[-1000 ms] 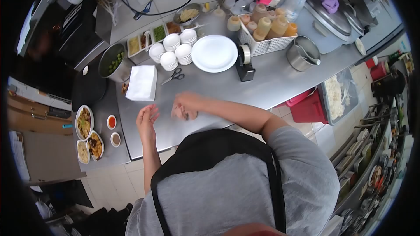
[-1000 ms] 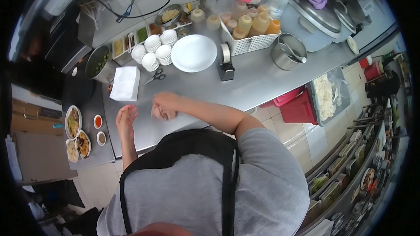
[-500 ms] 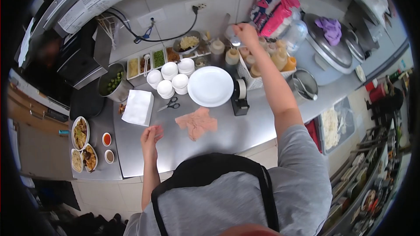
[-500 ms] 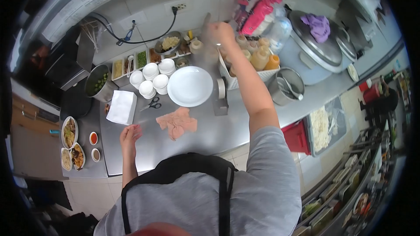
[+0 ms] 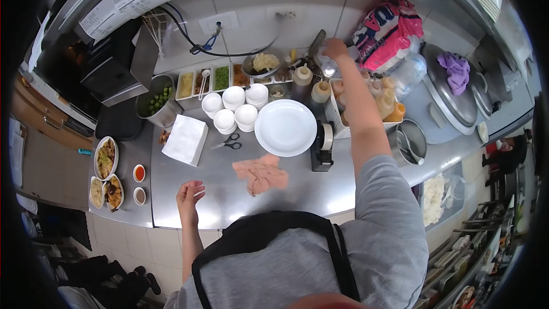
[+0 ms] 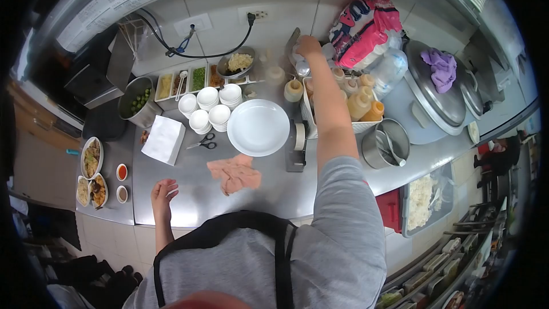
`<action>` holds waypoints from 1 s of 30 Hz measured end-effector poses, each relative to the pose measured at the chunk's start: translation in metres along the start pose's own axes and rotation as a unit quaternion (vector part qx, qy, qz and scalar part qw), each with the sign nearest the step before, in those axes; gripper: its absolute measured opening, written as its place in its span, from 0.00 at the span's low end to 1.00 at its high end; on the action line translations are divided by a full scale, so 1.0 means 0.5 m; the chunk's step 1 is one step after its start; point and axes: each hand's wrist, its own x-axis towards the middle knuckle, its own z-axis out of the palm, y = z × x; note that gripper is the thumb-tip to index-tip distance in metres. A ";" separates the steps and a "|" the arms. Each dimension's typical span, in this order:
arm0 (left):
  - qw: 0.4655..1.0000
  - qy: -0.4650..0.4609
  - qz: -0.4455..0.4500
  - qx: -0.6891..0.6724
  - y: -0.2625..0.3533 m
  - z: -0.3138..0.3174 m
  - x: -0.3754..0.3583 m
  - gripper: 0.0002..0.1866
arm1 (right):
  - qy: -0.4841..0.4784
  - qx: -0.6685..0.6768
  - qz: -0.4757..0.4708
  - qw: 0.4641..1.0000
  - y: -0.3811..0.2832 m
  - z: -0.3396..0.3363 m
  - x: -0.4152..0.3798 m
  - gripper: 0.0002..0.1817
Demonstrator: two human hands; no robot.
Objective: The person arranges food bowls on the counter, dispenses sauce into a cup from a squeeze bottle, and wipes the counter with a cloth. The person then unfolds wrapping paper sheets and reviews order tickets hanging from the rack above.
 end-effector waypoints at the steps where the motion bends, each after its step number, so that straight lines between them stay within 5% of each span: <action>1: 1.000 -0.001 0.000 0.004 0.001 0.002 0.002 0.13 | 0.002 0.009 -0.023 1.000 0.005 -0.001 0.000 0.29; 5: 1.000 -0.017 0.000 0.011 0.004 0.019 0.015 0.14 | 0.012 0.103 -0.039 0.994 0.022 -0.010 -0.002 0.26; 11: 0.998 -0.051 0.018 0.017 0.010 0.051 0.025 0.14 | 0.105 0.052 -0.014 0.993 0.000 -0.058 -0.045 0.31; 13: 0.996 -0.087 0.012 0.003 0.006 0.069 0.024 0.14 | 0.272 0.247 0.014 0.930 -0.075 -0.112 -0.153 0.31; 15: 0.988 -0.154 0.012 0.010 0.001 0.101 0.024 0.15 | 0.313 0.412 -0.020 0.855 -0.162 -0.123 -0.243 0.32; 18: 0.958 -0.281 0.039 -0.044 0.017 0.184 -0.010 0.20 | 0.188 0.655 -0.140 0.719 -0.290 -0.037 -0.411 0.29; 19: 0.932 -0.341 0.067 -0.106 0.026 0.212 -0.019 0.24 | 0.187 0.570 -0.180 0.780 -0.322 -0.006 -0.467 0.26; 21: 0.908 -0.362 0.029 -0.209 0.026 0.248 -0.020 0.28 | 0.072 0.647 -0.164 0.741 -0.388 -0.009 -0.590 0.21; 22: 0.875 -0.371 -0.007 -0.312 0.024 0.258 -0.018 0.32 | 0.081 0.592 -0.222 0.770 -0.394 -0.008 -0.626 0.21; 25: 0.894 -0.339 -0.085 -0.281 0.032 0.240 0.014 0.31 | 0.054 0.507 -0.281 0.813 -0.389 -0.001 -0.675 0.24; 28: 0.898 -0.354 -0.088 -0.245 0.016 0.191 0.026 0.30 | 0.203 0.379 -0.110 0.896 -0.259 -0.079 -0.618 0.29; 29: 0.900 -0.345 -0.076 -0.255 0.022 0.176 0.017 0.30 | 0.283 0.453 -0.030 0.845 -0.203 -0.092 -0.583 0.32; 30: 0.909 -0.321 -0.087 -0.251 0.031 0.160 0.003 0.29 | 0.352 0.325 -0.020 0.877 -0.109 -0.098 -0.547 0.34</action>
